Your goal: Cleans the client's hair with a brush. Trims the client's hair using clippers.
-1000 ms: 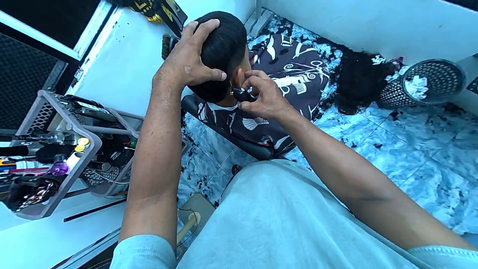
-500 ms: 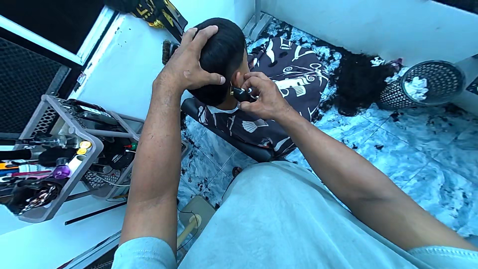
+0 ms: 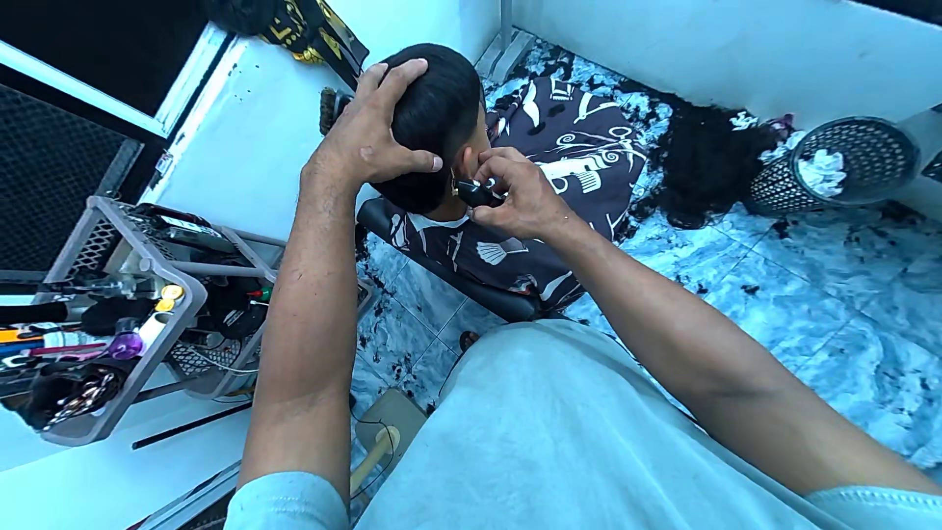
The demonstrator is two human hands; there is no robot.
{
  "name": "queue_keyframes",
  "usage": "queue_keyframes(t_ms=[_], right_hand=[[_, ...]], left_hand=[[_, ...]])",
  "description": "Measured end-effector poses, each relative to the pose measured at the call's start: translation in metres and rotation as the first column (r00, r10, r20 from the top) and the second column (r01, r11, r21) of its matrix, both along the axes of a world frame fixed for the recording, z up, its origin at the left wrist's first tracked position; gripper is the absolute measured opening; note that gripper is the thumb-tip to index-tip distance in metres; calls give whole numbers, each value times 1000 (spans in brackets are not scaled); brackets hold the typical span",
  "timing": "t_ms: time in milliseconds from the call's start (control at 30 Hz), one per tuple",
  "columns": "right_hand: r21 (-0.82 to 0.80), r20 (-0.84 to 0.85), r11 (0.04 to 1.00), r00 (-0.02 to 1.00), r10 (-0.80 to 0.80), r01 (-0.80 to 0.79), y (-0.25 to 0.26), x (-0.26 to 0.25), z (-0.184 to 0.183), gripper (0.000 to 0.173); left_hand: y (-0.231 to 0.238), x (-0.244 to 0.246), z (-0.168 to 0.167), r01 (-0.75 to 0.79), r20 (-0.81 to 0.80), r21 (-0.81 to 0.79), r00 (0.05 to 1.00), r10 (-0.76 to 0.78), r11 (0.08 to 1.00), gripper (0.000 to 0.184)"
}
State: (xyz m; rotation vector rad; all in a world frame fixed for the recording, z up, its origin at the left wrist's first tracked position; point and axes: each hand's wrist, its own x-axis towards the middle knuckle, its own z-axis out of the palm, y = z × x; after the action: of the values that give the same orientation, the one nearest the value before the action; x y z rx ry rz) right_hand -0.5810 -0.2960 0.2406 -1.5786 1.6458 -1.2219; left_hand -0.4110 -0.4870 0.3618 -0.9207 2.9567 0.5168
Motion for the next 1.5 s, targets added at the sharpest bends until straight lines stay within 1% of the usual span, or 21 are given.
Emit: queue_keyframes(t_ms=[100, 267, 400, 467, 600, 733, 800, 900, 1200, 1267, 1367, 1433, 1467, 1500], right_hand=[[10, -28, 1000, 1000, 6, -6, 0, -1, 1, 40], [-13, 80, 1000, 997, -24, 26, 0, 0, 4, 36], [-28, 10, 1000, 1000, -2, 3, 0, -1, 3, 37], [-21, 13, 1000, 1000, -11, 11, 0, -1, 4, 37], [-8, 91, 999, 995, -38, 39, -1, 0, 6, 37], [27, 140, 999, 990, -32, 28, 4, 2, 4, 40], [29, 78, 999, 997, 13, -15, 8, 3, 1, 38], [50, -31, 998, 999, 29, -28, 9, 4, 0, 36], [40, -45, 999, 999, 28, -27, 2, 0, 3, 39], [31, 4, 999, 1000, 13, -13, -1, -1, 4, 39], [22, 175, 1000, 985, -9, 5, 2, -6, 10, 39], [50, 367, 998, 930, 10, -31, 20, -17, 22, 42], [79, 505, 996, 863, -8, -37, 37, -25, 28, 46], [107, 637, 993, 771, -34, -45, 58, -35, 32, 46]], left_hand=[[0, -1, 0, -1, -6, 3, 1000, 1, 1000, 113], [2, -1, 2, -9, -1, 14, 1000, 9, 1000, 113], [1, -1, 1, 0, -1, 13, 1000, 0, 1000, 112], [0, -1, 1, -6, -3, 14, 1000, 6, 1000, 112], [1, 0, 1, 2, -20, 12, 1000, -2, 1000, 112], [1, 0, 1, 6, -20, 16, 1000, -6, 1000, 112], [-1, 0, 1, 15, -19, 10, 1000, -14, 1000, 113], [-1, -1, 0, 18, -21, 15, 1000, -18, 1000, 113], [-2, 0, 0, 13, -17, 15, 1000, -13, 1000, 114], [-3, -1, 0, 15, -19, 15, 1000, -15, 1000, 113], [-3, 0, -3, 11, -46, 8, 999, -11, 1000, 115], [0, 12, -11, 8, -178, -35, 984, -14, 999, 118], [8, 24, -17, -13, -303, -65, 953, -8, 998, 117], [23, 37, -26, -67, -458, -121, 889, 5, 990, 112]])
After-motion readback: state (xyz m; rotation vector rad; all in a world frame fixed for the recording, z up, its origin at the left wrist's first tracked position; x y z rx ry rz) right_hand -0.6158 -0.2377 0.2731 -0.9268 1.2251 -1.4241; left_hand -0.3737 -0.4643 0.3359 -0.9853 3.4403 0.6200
